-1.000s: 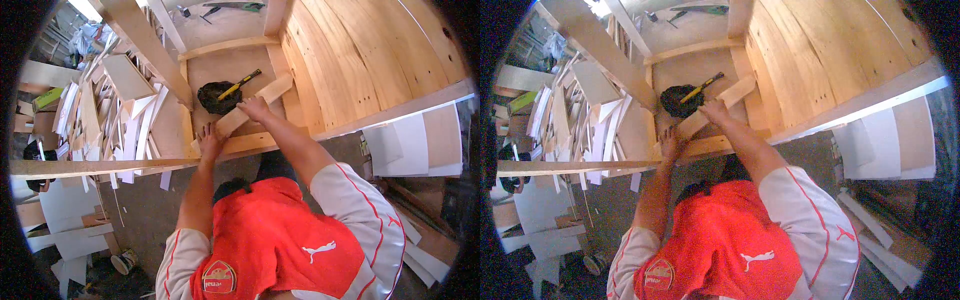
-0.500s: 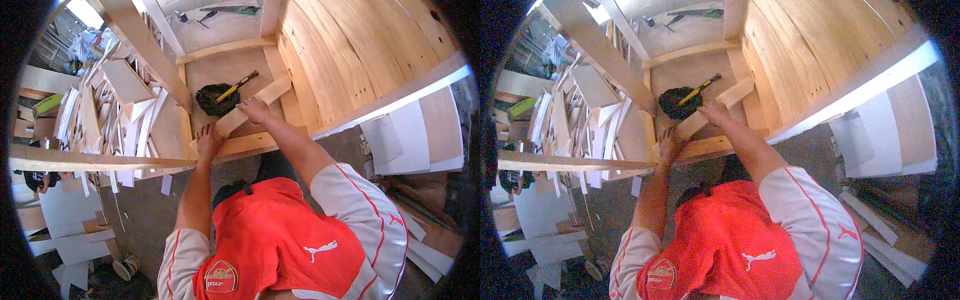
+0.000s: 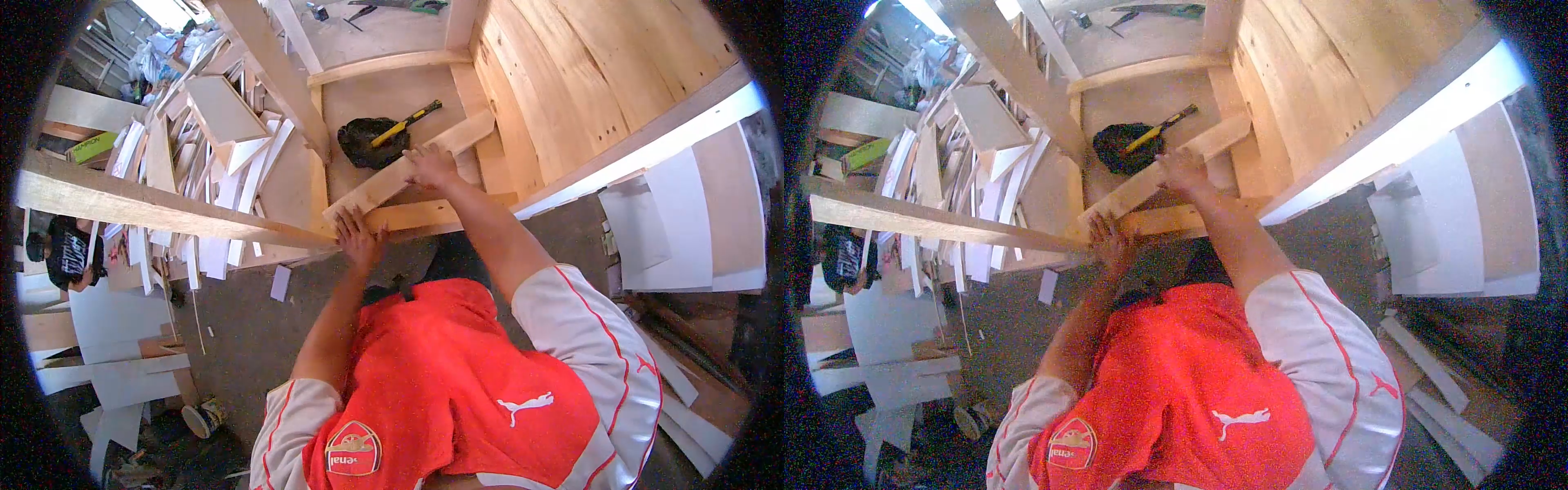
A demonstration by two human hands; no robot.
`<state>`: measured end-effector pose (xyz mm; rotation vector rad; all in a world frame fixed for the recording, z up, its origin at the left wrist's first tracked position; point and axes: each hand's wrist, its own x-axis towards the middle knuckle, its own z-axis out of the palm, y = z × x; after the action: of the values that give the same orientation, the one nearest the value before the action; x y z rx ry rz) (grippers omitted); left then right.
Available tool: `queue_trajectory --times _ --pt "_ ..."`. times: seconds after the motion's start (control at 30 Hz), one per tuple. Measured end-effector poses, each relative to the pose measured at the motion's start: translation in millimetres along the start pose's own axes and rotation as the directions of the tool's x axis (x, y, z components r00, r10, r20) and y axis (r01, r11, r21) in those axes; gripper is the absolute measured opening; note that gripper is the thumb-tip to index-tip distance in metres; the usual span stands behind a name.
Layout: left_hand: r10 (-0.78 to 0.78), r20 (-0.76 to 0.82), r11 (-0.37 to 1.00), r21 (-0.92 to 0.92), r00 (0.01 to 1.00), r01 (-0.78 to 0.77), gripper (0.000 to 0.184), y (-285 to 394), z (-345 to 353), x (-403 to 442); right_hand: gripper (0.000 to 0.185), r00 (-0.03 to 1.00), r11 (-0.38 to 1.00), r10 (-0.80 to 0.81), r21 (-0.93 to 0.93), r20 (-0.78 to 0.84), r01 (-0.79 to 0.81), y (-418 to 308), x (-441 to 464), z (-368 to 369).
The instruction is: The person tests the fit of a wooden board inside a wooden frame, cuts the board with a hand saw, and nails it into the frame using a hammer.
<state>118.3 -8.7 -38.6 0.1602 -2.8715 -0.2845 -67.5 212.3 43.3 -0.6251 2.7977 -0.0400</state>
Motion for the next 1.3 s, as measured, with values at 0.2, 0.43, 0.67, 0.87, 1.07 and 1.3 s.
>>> queue_trajectory --times 0.2,0.43,0.67,0.87,1.07,1.3 --pt "-0.031 0.063 0.998 -0.047 0.998 0.034 0.096 18.9 -36.8 -15.4 0.082 0.989 1.0 0.023 -0.024 0.143 -0.02 4.0 27.3 9.1" --pt "0.018 0.05 0.997 -0.073 0.999 -0.015 0.097 8.4 -31.9 -24.6 0.083 0.996 0.998 0.056 0.006 0.068 -0.056 -7.1 -0.4 -7.8" --pt "-0.007 0.071 0.996 -0.085 0.997 0.013 0.096 13.4 -41.5 -23.0 0.085 0.997 1.0 0.022 -0.019 -0.071 -0.023 0.8 9.9 18.8" --pt "0.026 0.03 0.999 -0.042 0.999 -0.025 0.093 14.0 -45.0 -27.3 0.083 0.995 0.998 -0.013 0.067 -0.096 0.02 1.0 6.0 18.1" --pt "-0.16 0.288 0.987 0.051 0.944 0.152 0.094 22.1 -62.2 5.1 0.084 0.996 0.999 -0.026 0.029 -0.084 0.028 2.6 6.5 16.1" --pt "0.039 0.111 0.998 0.041 0.993 -0.044 0.089 -13.8 -3.9 40.6 0.092 0.999 0.999 0.02 0.037 0.028 -0.021 -1.1 2.1 7.4"
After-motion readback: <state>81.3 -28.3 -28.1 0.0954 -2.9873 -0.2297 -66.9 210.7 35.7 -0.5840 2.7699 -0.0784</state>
